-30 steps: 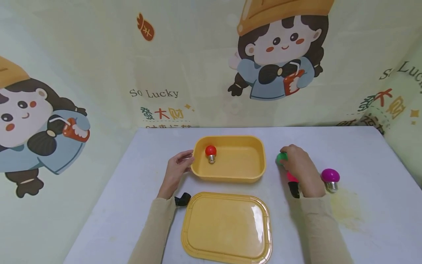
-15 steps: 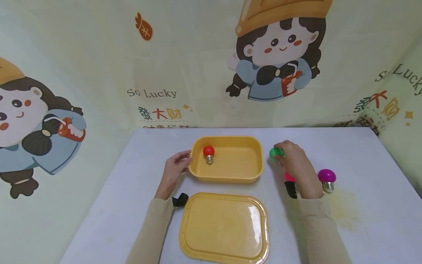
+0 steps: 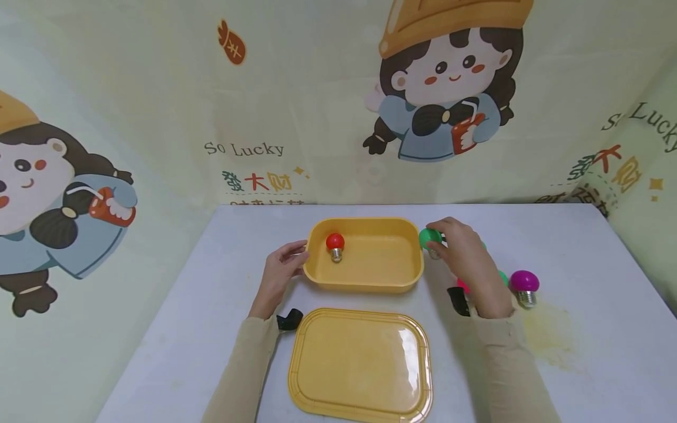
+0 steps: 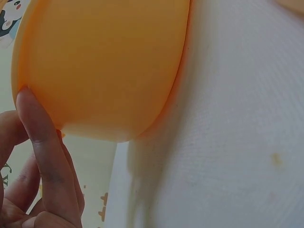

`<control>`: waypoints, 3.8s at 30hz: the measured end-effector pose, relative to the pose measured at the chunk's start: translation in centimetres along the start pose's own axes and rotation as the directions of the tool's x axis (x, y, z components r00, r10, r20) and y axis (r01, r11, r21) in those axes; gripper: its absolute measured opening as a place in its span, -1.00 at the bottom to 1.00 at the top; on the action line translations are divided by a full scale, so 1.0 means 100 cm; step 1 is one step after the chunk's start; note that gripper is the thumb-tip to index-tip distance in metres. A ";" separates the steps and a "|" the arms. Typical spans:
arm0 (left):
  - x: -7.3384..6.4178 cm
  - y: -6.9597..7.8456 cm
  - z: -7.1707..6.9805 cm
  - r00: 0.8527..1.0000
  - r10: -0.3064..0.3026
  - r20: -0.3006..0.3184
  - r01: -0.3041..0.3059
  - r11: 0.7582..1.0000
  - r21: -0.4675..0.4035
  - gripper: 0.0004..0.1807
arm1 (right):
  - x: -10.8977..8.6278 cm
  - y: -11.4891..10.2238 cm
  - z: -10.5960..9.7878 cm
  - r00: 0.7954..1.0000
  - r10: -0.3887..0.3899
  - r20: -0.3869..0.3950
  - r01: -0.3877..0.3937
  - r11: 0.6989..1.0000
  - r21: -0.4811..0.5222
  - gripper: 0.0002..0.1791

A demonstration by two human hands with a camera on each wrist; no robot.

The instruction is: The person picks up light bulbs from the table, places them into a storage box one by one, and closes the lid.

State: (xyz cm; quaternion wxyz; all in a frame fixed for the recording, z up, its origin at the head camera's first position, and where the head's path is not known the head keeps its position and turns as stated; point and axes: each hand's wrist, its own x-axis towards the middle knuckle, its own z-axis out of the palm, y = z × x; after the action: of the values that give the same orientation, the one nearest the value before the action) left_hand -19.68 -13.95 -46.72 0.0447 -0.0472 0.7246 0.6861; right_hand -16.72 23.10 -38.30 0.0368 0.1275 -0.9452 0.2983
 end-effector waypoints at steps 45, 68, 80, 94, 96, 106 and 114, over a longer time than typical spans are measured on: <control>-0.019 0.028 0.002 0.999 -0.014 0.031 0.013 1.000 0.006 -0.61 | 0.059 -0.062 0.042 0.990 -0.050 0.128 0.049 0.999 0.009 -0.64; -0.019 0.027 0.002 0.999 -0.019 0.037 0.019 1.000 -0.012 -0.60 | 0.089 -0.084 0.074 0.962 -0.042 0.269 0.046 0.999 -0.010 -0.77; -0.013 0.016 0.000 1.000 -0.002 0.021 0.003 1.000 -0.018 -0.61 | 0.099 -0.089 0.086 0.950 -0.053 0.307 0.049 0.999 0.018 -0.85; -0.003 0.001 -0.002 1.000 -0.013 0.013 0.013 1.000 -0.018 -0.57 | 0.106 -0.086 0.096 0.931 -0.012 0.365 0.012 1.000 0.002 -0.84; -0.003 0.003 -0.001 1.000 -0.017 0.023 0.018 1.000 -0.013 -0.56 | 0.107 -0.085 0.097 0.932 -0.018 0.363 0.020 1.000 -0.003 -0.84; -0.016 0.025 0.002 0.999 -0.016 0.036 0.016 1.000 -0.024 -0.61 | 0.108 -0.087 0.093 0.939 -0.044 0.341 0.055 0.998 -0.022 -0.68; -0.016 0.029 0.002 1.000 -0.018 0.025 0.018 1.000 -0.001 -0.62 | 0.105 -0.093 0.076 0.942 -0.041 0.334 0.060 0.997 -0.046 -0.61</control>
State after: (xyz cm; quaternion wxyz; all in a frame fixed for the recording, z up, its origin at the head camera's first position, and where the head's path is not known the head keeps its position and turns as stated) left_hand -18.51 -13.60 -43.64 0.0600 -0.0452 0.7231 0.6867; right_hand -24.33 9.16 -37.83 -0.1119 0.1991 -0.9422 0.2452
